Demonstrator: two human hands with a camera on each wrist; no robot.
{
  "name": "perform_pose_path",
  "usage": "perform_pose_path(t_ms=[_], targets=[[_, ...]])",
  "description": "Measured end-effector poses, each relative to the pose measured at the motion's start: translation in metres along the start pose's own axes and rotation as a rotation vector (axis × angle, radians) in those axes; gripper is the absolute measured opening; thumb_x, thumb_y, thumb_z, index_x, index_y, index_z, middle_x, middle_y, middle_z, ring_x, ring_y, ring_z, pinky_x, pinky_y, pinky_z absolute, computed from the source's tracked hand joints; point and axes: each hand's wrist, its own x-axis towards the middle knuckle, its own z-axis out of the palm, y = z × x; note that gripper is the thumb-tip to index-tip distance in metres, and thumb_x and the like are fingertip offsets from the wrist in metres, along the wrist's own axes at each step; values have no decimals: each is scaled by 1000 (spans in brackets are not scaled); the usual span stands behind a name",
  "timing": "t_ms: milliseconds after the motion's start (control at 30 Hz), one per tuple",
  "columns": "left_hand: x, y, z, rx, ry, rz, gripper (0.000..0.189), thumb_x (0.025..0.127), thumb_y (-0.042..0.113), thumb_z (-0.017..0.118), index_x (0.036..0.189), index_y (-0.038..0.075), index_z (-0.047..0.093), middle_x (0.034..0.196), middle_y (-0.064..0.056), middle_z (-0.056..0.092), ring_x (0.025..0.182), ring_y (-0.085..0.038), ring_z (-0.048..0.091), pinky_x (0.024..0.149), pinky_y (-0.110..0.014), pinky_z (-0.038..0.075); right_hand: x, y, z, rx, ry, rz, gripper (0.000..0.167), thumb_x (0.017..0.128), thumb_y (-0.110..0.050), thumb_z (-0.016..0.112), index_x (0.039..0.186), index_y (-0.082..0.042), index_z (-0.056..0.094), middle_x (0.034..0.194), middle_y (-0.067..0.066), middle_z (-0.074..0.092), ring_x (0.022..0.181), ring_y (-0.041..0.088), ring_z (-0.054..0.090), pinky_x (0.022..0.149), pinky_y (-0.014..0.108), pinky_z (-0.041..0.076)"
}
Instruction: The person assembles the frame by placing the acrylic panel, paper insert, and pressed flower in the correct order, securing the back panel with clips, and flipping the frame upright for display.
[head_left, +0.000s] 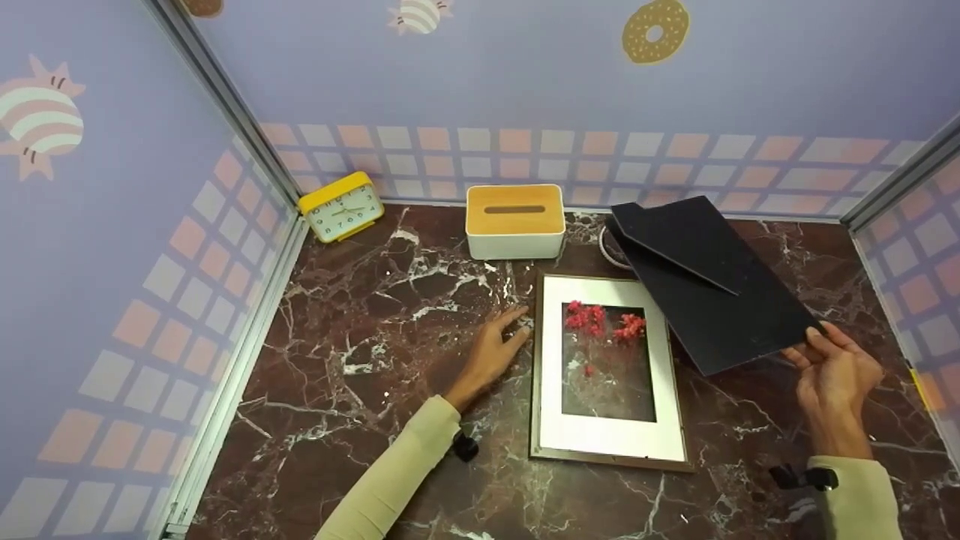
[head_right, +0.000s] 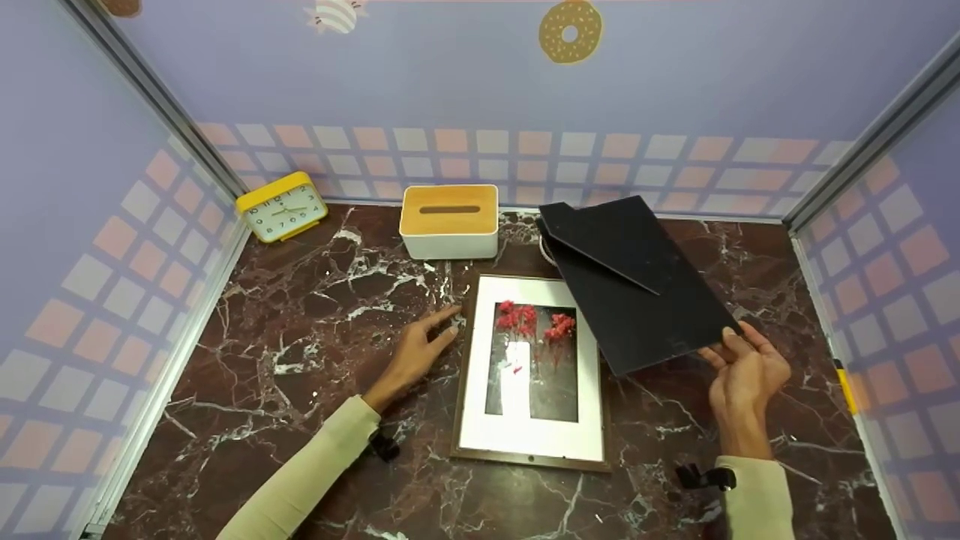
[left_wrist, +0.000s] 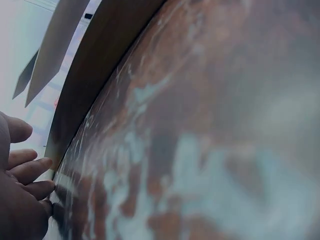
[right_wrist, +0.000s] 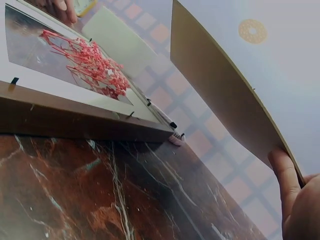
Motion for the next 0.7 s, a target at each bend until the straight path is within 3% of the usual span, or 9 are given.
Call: perform_pose_path(t_ms=[67,133,200,267,300,400,533,700], targets=[[1,0,-3,-21,-1,7,44,107,14,69,149,0,66,155,-25,61,145,-44,57,128,-54,39,-2,2,3,-2,-37,11,18,97,29,59,101,18,74,71,29,70,50,38,72,43,47,62],[2,1,-7,-38,-13,13,44,108,11,68,150,-1,66,137,-27,72,115,-32,73,108,-44,57,-5,4,5,-3,-65,23,18,97,28,59,101,19,74,73,29,71,52,39,73,44,47,62],[4,3,-10,-50,-22,21,42,108,9,68,149,-1,66,122,-26,76,84,-20,70,87,-38,62,-7,6,7,-14,-82,34,18,97,28,59,102,19,74,75,29,72,52,38,73,44,46,62],[5,5,-13,-62,-26,21,42,108,7,68,148,-2,67,118,-22,77,74,-14,61,82,-32,59,-9,8,9,-30,-89,36,18,97,28,59,103,19,73,75,28,72,52,38,72,43,45,62],[6,5,-15,-64,-22,24,41,107,5,68,147,-3,67,118,-23,77,74,-14,62,82,-32,60,-10,9,10,-37,-87,39,18,97,28,60,103,18,73,74,28,71,51,37,71,43,44,61],[9,6,-18,-96,-2,37,39,106,1,69,144,-7,68,138,-21,74,103,-23,75,105,-36,59,-12,12,13,-69,-89,41,18,97,28,60,102,18,74,73,26,70,48,35,70,41,43,60],[12,7,-24,-154,6,36,38,106,-3,68,143,-10,67,142,-23,71,131,-39,70,112,-41,58,-14,17,16,-100,-109,46,19,96,28,60,101,18,76,74,23,69,45,32,66,39,40,58],[14,9,-30,-172,17,17,37,105,-2,70,141,-9,69,139,-23,73,123,-40,74,103,-35,62,-18,23,20,-135,-158,51,17,96,27,62,102,19,75,74,22,68,45,30,65,39,38,57]])
